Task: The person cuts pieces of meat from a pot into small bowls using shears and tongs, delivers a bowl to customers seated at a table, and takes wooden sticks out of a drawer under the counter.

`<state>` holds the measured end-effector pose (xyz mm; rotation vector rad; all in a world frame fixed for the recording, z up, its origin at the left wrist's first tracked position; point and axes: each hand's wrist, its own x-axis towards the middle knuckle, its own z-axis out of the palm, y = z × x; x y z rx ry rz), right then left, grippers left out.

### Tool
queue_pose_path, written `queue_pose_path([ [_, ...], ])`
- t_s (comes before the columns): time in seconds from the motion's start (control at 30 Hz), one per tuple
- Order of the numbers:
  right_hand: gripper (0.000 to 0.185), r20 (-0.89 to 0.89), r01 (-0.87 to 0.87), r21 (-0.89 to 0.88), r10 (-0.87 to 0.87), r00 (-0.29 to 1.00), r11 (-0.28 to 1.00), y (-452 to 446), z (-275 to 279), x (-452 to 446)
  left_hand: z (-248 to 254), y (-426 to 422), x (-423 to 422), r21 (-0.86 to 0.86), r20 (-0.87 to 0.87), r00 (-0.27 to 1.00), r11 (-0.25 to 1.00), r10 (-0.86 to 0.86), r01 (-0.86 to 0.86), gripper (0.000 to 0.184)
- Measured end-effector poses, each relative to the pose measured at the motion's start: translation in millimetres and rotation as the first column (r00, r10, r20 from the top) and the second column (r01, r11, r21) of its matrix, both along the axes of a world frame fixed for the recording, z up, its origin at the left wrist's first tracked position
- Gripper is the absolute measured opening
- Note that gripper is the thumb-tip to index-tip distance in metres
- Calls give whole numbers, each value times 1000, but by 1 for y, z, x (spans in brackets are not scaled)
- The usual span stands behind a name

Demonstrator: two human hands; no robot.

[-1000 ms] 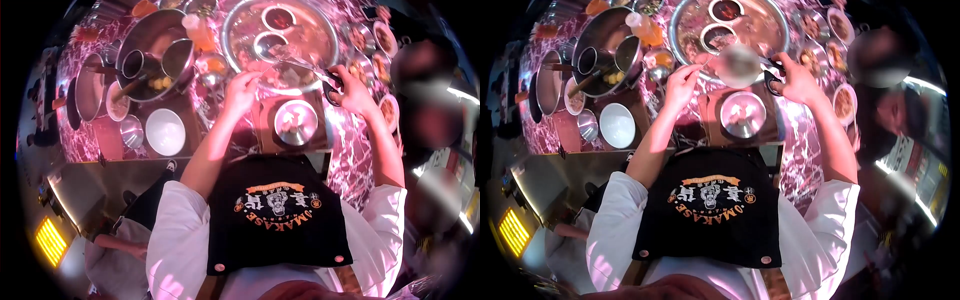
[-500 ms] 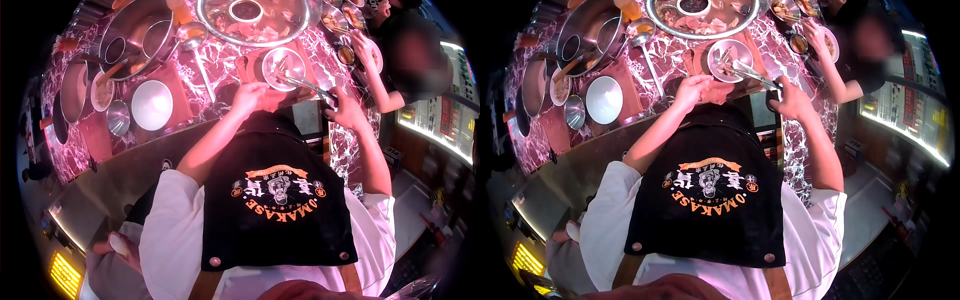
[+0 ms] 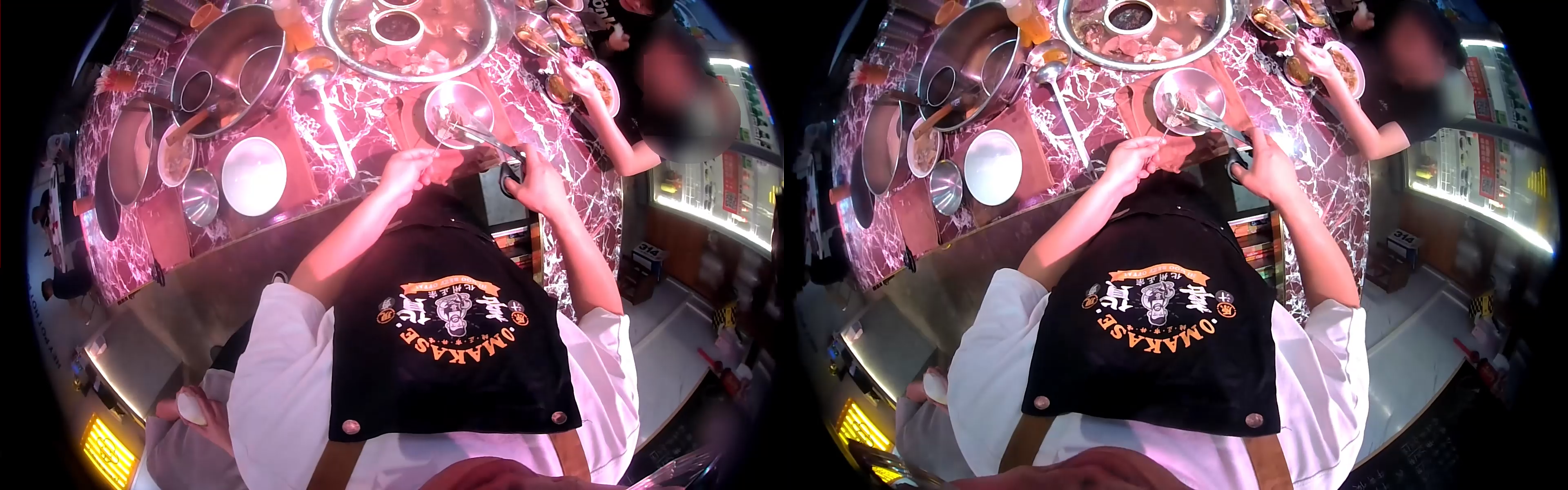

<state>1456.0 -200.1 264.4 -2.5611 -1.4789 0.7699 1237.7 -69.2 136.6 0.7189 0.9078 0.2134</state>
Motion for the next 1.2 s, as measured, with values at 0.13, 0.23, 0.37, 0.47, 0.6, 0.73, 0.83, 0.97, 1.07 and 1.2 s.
queue_pose_path([
  [0.13,48,47,-43,132,37,998,990,-10,-38,6,-2,2,-1,11,-3,1000,1000,2,-2,16],
  [0.23,44,54,-40,108,34,998,993,-27,-22,15,-4,2,-2,58,-27,1000,998,-2,3,18],
  [0.37,56,55,-13,-58,16,998,998,-24,24,23,-22,4,-4,417,-123,992,906,-20,70,21],
  [0.47,59,35,-45,-104,49,998,994,-3,38,27,-17,7,-6,665,-275,960,712,-45,224,23],
  [0.6,60,-33,-70,-200,65,997,977,27,31,23,11,6,-8,765,-374,927,553,-33,329,21],
  [0.73,54,-101,-85,-122,73,992,989,32,6,28,11,6,-13,867,-379,924,369,54,334,20],
  [0.83,41,-118,-62,-49,56,991,997,27,-12,39,30,12,-22,819,-474,880,385,34,426,20],
  [0.97,34,-201,3,-168,-37,979,986,22,5,48,49,18,-41,784,-491,870,453,35,425,20],
  [1.07,45,-460,176,-39,-174,871,984,0,-24,69,20,23,-40,786,-359,926,573,114,233,20],
  [1.2,54,-248,184,252,-120,961,950,17,-83,61,-31,33,-19,669,-249,926,742,284,-47,23],
])
